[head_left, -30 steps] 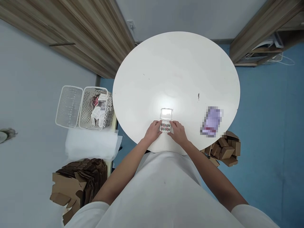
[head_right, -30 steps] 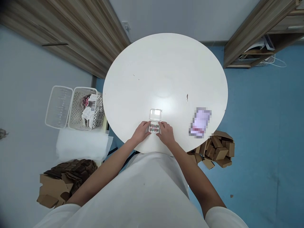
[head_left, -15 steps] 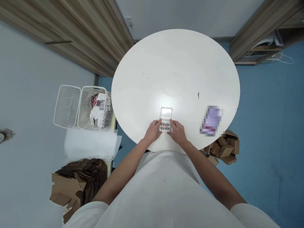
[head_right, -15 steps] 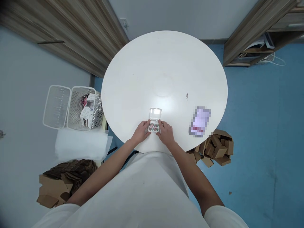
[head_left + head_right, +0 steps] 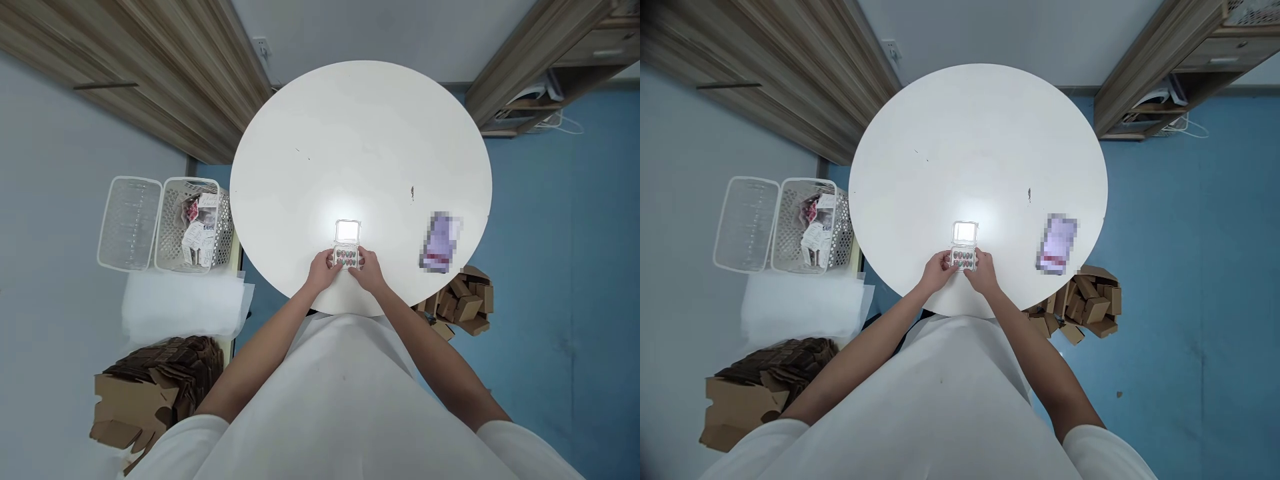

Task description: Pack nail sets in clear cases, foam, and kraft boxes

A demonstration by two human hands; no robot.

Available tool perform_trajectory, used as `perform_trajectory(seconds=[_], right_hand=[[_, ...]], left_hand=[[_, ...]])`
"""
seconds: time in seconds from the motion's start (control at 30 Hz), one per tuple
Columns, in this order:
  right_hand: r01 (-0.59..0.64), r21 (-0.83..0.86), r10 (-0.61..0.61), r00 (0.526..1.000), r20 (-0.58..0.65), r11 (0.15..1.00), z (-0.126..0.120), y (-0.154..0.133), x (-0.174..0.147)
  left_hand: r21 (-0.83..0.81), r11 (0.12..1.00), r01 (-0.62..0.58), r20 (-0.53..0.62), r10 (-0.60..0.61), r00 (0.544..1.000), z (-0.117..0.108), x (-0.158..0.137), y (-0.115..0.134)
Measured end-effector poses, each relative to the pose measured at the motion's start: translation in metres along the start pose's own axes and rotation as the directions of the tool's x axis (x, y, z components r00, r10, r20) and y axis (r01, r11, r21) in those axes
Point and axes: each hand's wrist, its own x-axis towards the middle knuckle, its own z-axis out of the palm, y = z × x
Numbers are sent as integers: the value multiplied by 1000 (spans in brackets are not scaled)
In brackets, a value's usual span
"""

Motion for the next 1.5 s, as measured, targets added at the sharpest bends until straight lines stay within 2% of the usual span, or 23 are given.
perform_trajectory(seconds=[0.13,0.33,0.53,0.67,0.77,0.93,1.2,1.5], right_hand=[[8,70,-7,1000,-14,998,2,-10,-9],[120,172,-109,991,-74,978,13,-36,-40],[177,311,-141,981,-133,934,19,-65,-69],[160,468,-98,983,-153,869,23,-76,-81],[121,605,-10,983,-184,787,28,-84,-84],[0,772,46,998,-38,636,34,-98,-82],[83,768,3,994,-110,635,37,-101,-87],[123,764,-54,992,-115,633,36,-106,-94]], left_hand=[[-219,975,48,-25,-54,998,-6,-9,-7],[-413,910,-22,-46,4,999,-35,-34,-9],[-547,837,-23,66,71,995,-72,-58,-7],[-629,777,-17,133,130,983,-89,-68,-10],[-666,745,-26,157,174,972,-97,-72,-12],[-677,736,-9,223,216,951,-106,-75,-15],[-716,684,139,365,198,910,-109,-81,-20],[-731,647,217,437,200,877,-113,-84,-15]])
